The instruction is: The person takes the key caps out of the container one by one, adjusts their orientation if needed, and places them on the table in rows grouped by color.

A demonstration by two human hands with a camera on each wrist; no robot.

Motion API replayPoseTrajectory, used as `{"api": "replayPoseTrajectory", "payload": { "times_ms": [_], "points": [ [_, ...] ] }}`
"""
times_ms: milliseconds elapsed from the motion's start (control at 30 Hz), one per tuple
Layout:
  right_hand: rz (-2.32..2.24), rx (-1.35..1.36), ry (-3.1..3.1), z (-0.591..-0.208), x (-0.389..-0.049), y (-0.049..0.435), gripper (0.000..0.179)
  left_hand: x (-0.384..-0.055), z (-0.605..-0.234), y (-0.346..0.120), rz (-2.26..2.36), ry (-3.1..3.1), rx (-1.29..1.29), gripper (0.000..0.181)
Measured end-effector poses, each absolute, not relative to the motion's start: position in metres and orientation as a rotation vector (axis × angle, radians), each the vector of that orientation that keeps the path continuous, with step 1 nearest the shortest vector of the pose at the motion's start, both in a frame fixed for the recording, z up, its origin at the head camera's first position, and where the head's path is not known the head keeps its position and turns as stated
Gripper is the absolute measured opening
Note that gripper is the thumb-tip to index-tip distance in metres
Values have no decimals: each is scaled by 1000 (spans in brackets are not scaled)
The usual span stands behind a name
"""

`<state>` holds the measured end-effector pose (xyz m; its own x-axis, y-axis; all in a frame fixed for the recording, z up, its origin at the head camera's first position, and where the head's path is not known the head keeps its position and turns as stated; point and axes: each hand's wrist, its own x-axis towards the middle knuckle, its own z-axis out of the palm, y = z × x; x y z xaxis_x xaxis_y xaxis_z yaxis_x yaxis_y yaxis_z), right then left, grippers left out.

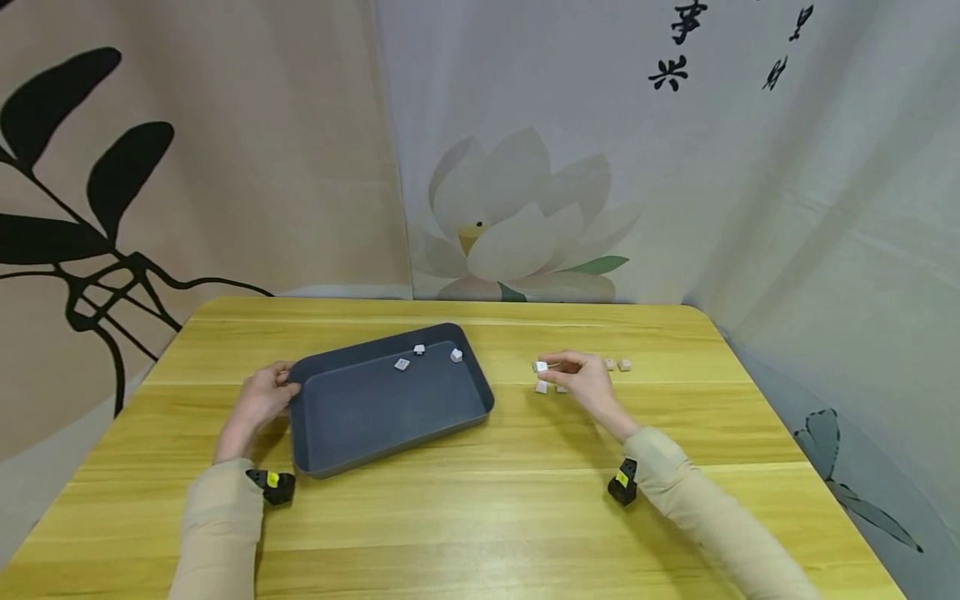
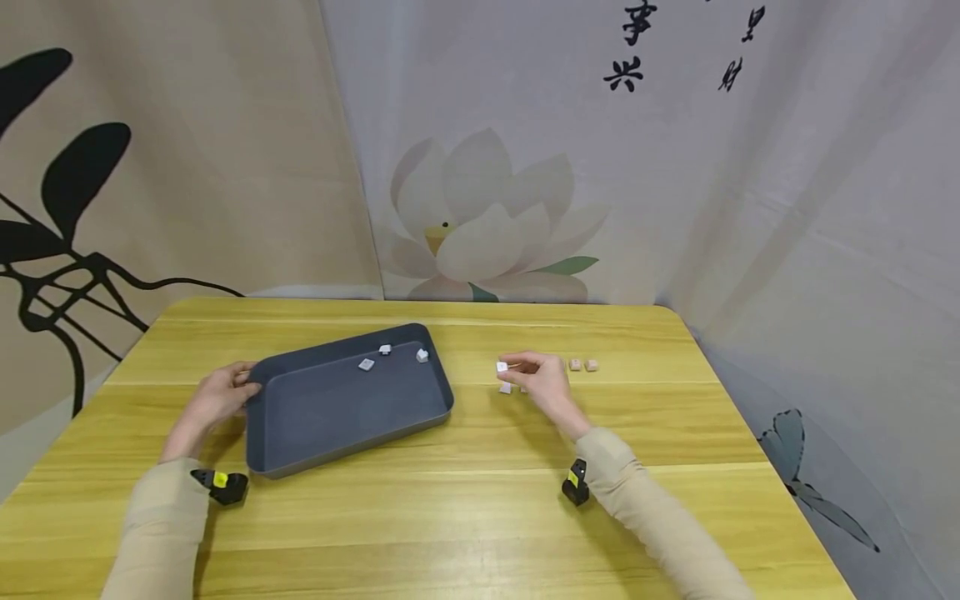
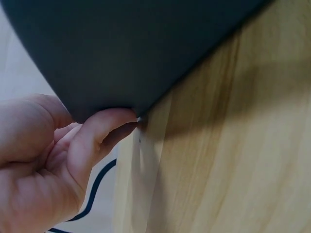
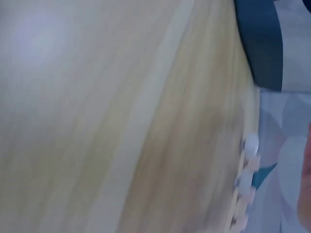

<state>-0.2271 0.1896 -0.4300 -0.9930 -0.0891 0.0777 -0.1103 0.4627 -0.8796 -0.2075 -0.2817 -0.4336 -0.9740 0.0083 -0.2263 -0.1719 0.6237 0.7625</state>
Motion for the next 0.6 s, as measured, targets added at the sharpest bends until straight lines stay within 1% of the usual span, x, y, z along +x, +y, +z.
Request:
{"api": "replayPoseTrajectory", "payload": {
  "times_ms": [333, 600],
  "points": [
    [1461, 0, -2745, -443, -236, 227, 31, -207, -434, -280, 1265, 2655, -139, 50],
    [1426, -90, -2850, -448, -239, 240, 31, -207, -433, -281, 1258, 2650, -145, 50]
  ]
}}
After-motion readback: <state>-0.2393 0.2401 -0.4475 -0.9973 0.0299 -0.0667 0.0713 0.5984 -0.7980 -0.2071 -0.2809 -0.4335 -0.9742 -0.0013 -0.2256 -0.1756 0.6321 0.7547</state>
